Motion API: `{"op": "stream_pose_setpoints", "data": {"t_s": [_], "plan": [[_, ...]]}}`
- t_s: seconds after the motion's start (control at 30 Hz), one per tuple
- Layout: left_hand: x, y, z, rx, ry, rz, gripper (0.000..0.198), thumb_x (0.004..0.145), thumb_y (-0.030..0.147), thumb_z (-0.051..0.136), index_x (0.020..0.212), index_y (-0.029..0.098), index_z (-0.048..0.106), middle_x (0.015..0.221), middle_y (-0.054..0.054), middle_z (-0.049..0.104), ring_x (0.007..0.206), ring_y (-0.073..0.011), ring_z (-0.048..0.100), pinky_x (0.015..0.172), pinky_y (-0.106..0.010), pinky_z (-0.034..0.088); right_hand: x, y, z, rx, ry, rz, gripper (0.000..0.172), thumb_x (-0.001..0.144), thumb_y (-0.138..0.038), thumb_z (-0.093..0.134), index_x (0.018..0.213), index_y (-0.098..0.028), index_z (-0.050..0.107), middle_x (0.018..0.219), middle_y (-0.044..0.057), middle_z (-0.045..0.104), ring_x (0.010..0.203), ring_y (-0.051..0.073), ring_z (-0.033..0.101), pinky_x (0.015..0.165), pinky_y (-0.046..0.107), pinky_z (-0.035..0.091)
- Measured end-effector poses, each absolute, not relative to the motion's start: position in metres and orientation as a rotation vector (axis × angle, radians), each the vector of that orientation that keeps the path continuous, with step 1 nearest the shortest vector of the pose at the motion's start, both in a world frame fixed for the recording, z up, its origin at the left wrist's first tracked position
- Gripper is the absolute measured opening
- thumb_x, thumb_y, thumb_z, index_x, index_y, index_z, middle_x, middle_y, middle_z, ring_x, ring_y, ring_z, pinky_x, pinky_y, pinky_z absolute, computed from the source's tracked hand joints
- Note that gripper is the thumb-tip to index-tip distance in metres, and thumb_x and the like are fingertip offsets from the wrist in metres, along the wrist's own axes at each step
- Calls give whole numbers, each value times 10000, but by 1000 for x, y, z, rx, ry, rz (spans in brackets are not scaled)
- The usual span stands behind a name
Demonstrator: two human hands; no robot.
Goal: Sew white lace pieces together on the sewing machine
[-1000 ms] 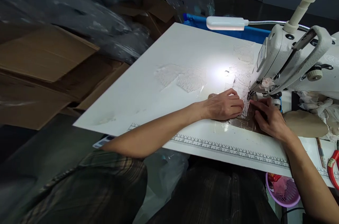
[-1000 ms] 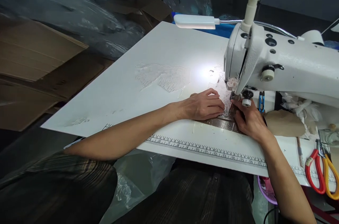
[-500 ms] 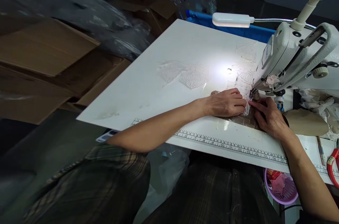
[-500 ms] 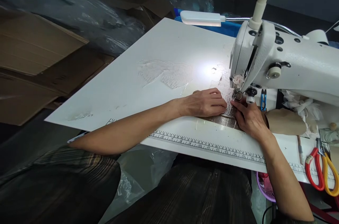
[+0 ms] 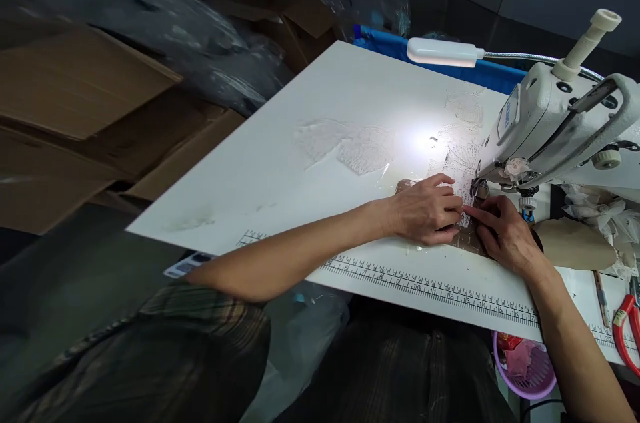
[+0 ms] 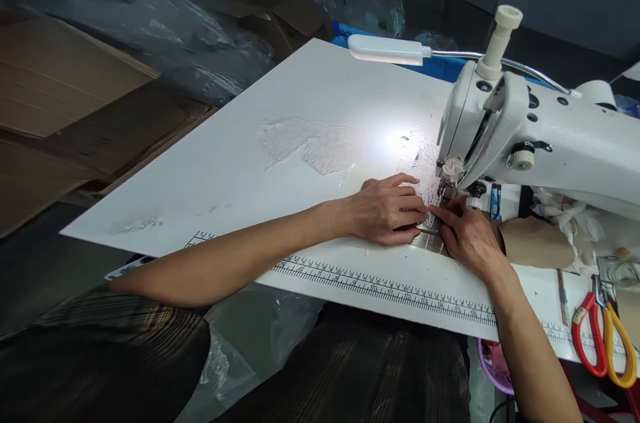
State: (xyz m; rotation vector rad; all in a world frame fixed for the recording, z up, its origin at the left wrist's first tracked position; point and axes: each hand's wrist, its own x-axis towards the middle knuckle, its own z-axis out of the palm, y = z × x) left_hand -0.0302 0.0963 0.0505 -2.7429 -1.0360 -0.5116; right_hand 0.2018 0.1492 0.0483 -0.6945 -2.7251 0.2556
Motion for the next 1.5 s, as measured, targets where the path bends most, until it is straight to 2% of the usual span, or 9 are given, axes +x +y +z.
{"op": "stream_pose_setpoints", "data": {"t_s": [0.4, 0.63, 0.8, 1.0, 1.27, 1.5], "plan": [[-36, 103, 48, -2761, -1084, -479, 332, 938, 353, 493, 1095, 158, 711, 1063, -78, 733, 855, -215, 655, 1026, -452, 422, 191, 151, 44, -971, -2700, 209, 429, 919, -217, 458, 1293, -226, 669, 1009, 130, 617, 771, 223, 622, 682, 386, 583], [-34, 104, 48, -2775, -1169, -396, 310, 925, 368, 516, 1076, 183, 713, 1197, -95, 701, 943, -237, 655, 1022, -458, 405, 199, 147, 48, -793, -2652, 309, 422, 933, -214, 454, 1297, -252, 662, 1083, 111, 603, 919, 217, 645, 796, 377, 615], [-34, 105, 45, -2767, -1183, -390, 352, 934, 386, 499, 1133, 169, 694, 1225, -110, 686, 978, -251, 648, 1027, -476, 404, 199, 145, 46, -826, -2647, 292, 411, 952, -232, 439, 1299, -208, 657, 1068, 125, 602, 876, 215, 651, 738, 367, 623], [-34, 106, 45, -2789, -1251, -427, 375, 926, 384, 526, 1208, 180, 667, 1258, -115, 664, 1020, -261, 634, 1033, -489, 405, 200, 143, 46, -827, -2644, 297, 396, 947, -226, 442, 1269, -223, 671, 1091, 129, 601, 909, 224, 652, 744, 366, 613], [-32, 108, 48, -2779, -1306, -464, 405, 934, 403, 494, 1186, 134, 660, 1284, -144, 633, 1045, -262, 621, 988, -446, 425, 193, 140, 44, -923, -2615, 222, 419, 942, -226, 437, 1298, -206, 657, 1006, 137, 630, 764, 208, 641, 648, 346, 590], [-31, 109, 50, -2770, -1348, -436, 449, 929, 429, 479, 1225, 121, 617, 1280, -146, 622, 1045, -257, 610, 939, -428, 409, 208, 145, 59, -1016, -2463, 569, 371, 946, -350, 474, 1219, -205, 678, 1067, 120, 687, 909, 248, 683, 795, 390, 580]]}}
